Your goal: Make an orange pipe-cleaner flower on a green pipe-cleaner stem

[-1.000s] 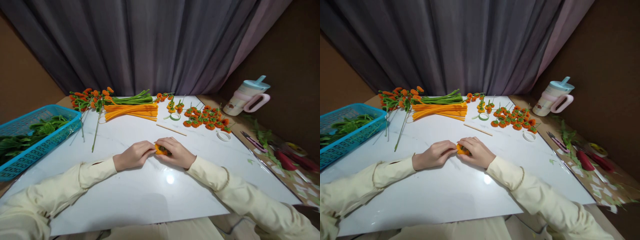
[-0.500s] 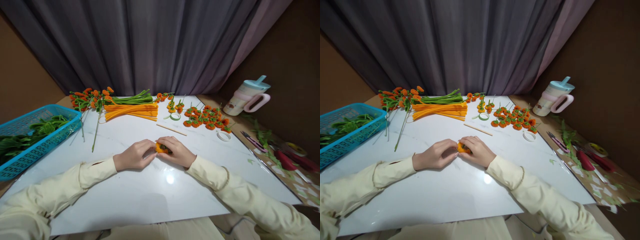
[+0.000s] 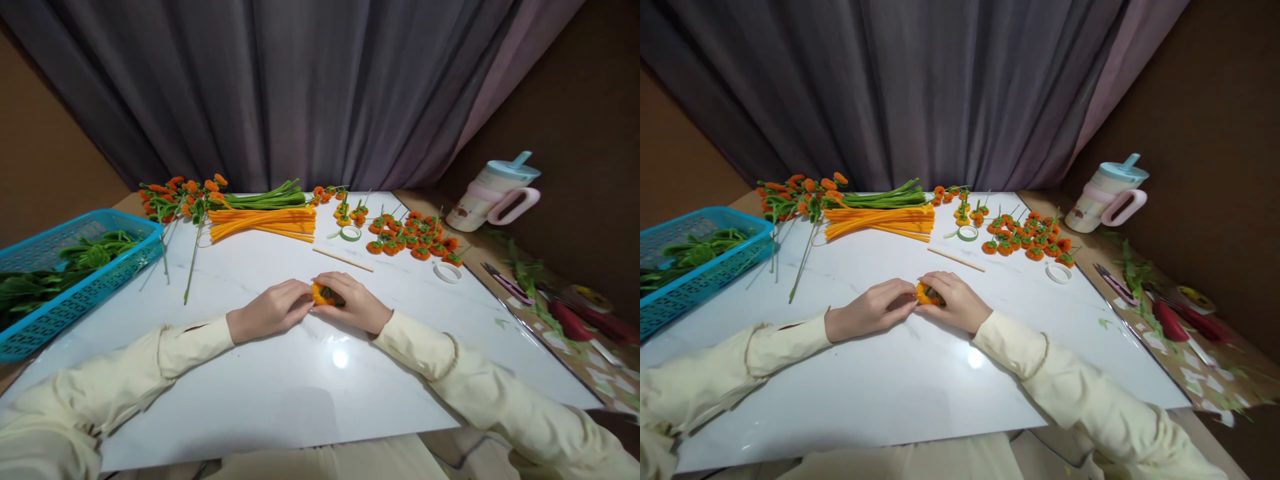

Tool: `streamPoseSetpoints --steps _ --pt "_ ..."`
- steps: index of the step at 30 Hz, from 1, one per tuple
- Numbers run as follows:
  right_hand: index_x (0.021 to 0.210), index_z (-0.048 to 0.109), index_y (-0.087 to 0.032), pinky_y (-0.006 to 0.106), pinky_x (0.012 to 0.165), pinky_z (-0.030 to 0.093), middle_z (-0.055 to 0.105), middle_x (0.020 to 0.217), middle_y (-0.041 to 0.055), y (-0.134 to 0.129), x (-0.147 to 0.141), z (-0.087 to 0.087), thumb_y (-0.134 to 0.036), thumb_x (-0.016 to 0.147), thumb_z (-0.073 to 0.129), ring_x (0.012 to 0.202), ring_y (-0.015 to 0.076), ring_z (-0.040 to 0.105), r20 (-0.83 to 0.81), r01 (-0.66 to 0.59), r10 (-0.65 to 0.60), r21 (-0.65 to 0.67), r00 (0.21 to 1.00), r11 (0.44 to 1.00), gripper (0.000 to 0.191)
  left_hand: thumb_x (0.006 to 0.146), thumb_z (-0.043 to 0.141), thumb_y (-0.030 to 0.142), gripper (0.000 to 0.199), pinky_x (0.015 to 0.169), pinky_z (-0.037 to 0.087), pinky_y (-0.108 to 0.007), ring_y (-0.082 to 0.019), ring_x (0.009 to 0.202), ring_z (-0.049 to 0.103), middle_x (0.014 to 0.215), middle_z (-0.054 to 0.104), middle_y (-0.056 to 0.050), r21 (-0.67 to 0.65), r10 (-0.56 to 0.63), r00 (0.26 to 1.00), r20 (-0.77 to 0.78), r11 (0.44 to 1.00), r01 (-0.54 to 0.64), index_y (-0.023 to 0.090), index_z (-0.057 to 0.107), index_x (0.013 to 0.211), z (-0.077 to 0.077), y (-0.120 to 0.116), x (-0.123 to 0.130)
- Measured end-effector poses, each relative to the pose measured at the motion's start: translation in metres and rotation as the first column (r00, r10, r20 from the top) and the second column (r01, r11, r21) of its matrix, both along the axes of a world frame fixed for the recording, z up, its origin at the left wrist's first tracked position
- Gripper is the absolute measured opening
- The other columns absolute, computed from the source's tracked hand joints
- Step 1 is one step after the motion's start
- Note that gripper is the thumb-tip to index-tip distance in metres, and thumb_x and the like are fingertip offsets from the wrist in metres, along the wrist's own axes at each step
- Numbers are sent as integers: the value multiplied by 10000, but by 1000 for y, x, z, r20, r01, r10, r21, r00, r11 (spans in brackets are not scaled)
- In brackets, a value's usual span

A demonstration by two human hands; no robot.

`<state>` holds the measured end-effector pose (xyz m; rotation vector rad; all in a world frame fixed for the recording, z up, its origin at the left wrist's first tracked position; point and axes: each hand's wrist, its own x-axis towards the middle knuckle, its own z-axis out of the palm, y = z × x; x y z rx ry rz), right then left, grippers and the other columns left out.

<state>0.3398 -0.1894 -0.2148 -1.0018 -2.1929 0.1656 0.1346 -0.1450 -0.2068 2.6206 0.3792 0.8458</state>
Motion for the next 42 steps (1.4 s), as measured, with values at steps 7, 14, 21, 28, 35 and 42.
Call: streamPoseSetpoints --steps 7,14,21,28,35,42 --pt "1170 492 -135 395 868 493 605 1094 157 1 1 -2 -408 797 626 1004 243 583 22 -17 17 -13 1000 1000 481 854 493 146 119 739 496 -268 -155 793 592 853 623 -67 20 25 1000 16 999 -26 146 524 969 -1 0 0" --pt "1198 477 -151 393 869 498 598 1110 149 0 0 -2 -366 817 605 1007 236 581 19 -26 26 -19 999 999 456 840 500 128 109 715 506 -255 -140 746 599 814 631 -51 61 29 998 48 998 -32 151 533 941 -3 0 0" --pt "1198 480 -145 386 870 502 602 1105 151 -1 0 -1 -358 824 597 1005 230 584 14 -37 37 -16 999 999 446 845 498 119 113 716 502 -250 -138 742 594 811 629 -53 84 4 998 55 996 -8 140 533 951 -3 1 -1" --pt "1189 485 -145 390 871 500 601 1106 151 -1 0 -2 -359 820 602 1005 232 585 16 -24 24 -21 1000 999 442 843 493 139 117 706 499 -250 -140 746 589 818 620 -55 34 13 999 37 999 -15 150 530 953 -1 0 0" --pt "1239 435 -132 416 905 484 565 1167 168 -3 -1 2 -313 786 623 1062 250 555 33 -45 46 -44 998 998 522 813 499 124 122 715 490 -264 -151 768 588 841 623 -71 11 64 996 67 998 -65 143 523 932 0 1 1" --pt "1233 449 -126 396 893 499 578 1140 170 -2 0 0 -293 825 570 1051 241 567 26 -39 39 11 999 999 457 799 488 124 139 736 484 -279 -164 800 587 862 613 -75 -24 70 997 39 997 -69 151 508 933 3 0 2"
